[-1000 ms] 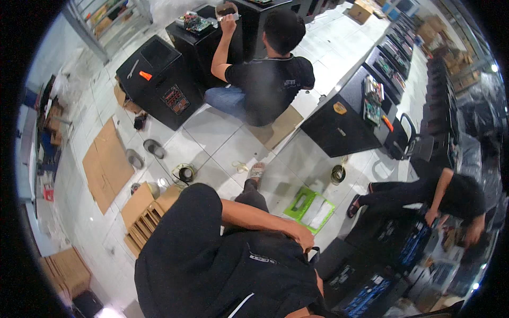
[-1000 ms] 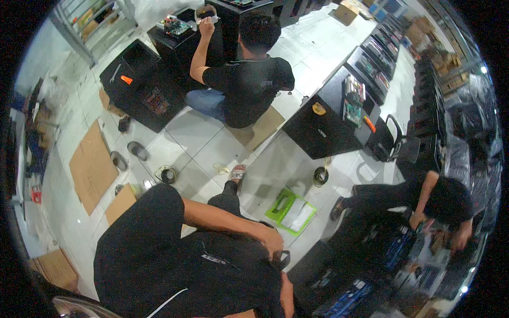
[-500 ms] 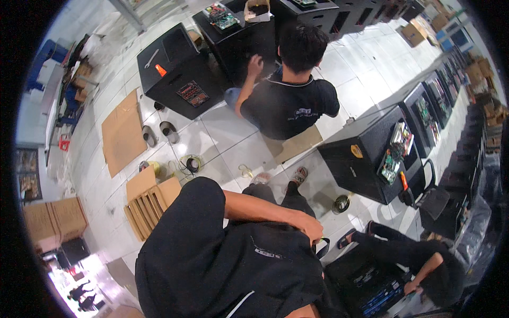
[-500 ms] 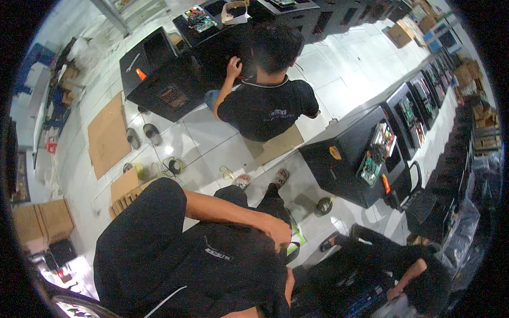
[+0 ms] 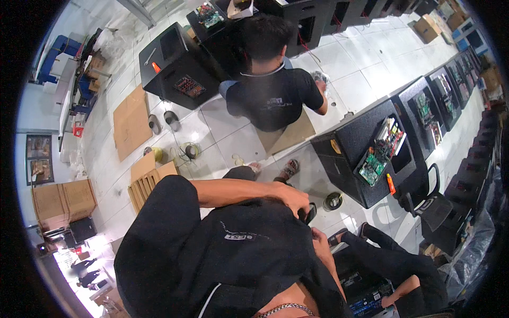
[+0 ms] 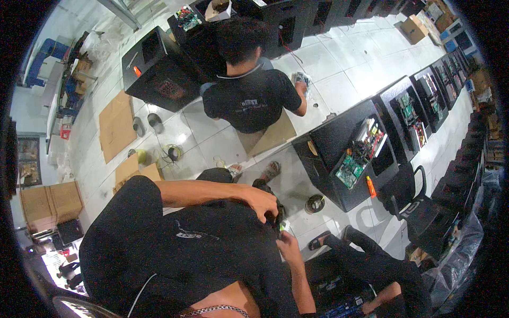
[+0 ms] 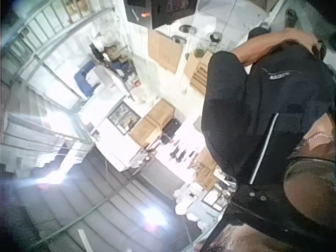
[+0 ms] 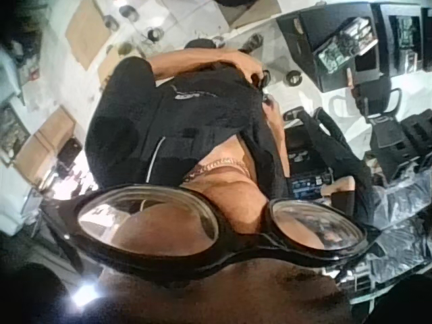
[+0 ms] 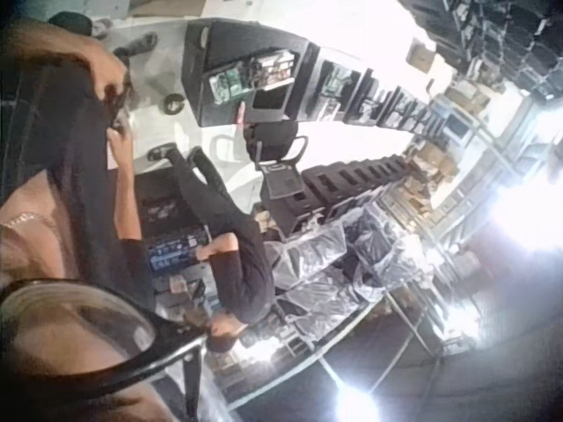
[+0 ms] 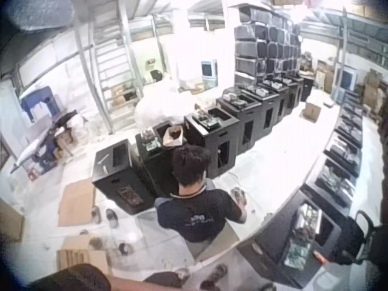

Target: The person unpacks multiple electronic circuit boards from a cardboard box and places them one by one into open black plastic enclosures arranged on the floor. The person repeatedly reaches into the box, removes a board, and sets it into an enclosure.

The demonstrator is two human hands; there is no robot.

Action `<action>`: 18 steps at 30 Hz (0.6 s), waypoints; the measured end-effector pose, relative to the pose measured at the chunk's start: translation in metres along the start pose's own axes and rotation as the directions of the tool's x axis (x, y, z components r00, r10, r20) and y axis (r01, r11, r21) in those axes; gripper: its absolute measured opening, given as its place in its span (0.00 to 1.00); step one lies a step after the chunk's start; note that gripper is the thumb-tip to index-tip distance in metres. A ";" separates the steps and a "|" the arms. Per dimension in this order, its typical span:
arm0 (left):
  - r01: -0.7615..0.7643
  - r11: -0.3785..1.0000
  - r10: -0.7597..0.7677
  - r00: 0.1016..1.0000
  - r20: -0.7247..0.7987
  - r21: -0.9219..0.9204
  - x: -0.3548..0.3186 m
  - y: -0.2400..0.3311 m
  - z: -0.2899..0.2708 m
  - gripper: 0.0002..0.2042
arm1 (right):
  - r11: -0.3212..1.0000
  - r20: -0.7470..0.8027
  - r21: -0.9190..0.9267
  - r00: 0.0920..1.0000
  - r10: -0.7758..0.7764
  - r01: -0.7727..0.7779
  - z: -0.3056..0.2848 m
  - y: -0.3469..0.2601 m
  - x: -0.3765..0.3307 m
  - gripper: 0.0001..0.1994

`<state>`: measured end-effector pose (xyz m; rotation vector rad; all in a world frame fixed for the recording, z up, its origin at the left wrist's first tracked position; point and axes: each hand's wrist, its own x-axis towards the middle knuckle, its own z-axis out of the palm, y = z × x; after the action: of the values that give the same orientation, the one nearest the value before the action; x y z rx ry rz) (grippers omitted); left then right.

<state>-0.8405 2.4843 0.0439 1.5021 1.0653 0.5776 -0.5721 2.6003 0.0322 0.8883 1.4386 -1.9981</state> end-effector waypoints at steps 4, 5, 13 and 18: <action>0.077 0.981 -0.095 0.991 -0.095 -0.181 0.001 -0.009 0.007 0.18 | 0.987 -0.039 -0.011 0.986 -0.160 0.159 -0.005 0.005 0.012 0.20; 0.089 0.967 -0.119 0.986 -0.116 -0.238 -0.001 -0.008 0.007 0.18 | 0.979 -0.060 -0.018 0.978 -0.202 0.201 -0.005 0.004 0.014 0.20; 0.289 0.688 -0.291 0.950 0.111 -0.666 -0.023 0.006 -0.006 0.17 | 0.974 0.071 -0.159 0.986 -0.151 0.161 -0.005 -0.078 0.005 0.20; 0.090 0.717 -0.068 0.996 0.058 -0.691 -0.003 -0.024 0.003 0.18 | 0.994 0.120 -0.060 0.989 -0.082 0.090 -0.024 -0.043 0.013 0.21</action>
<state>-0.8466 2.4787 0.0205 0.7855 0.7499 0.7857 -0.6068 2.6361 0.0437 0.6795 1.4892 -2.0181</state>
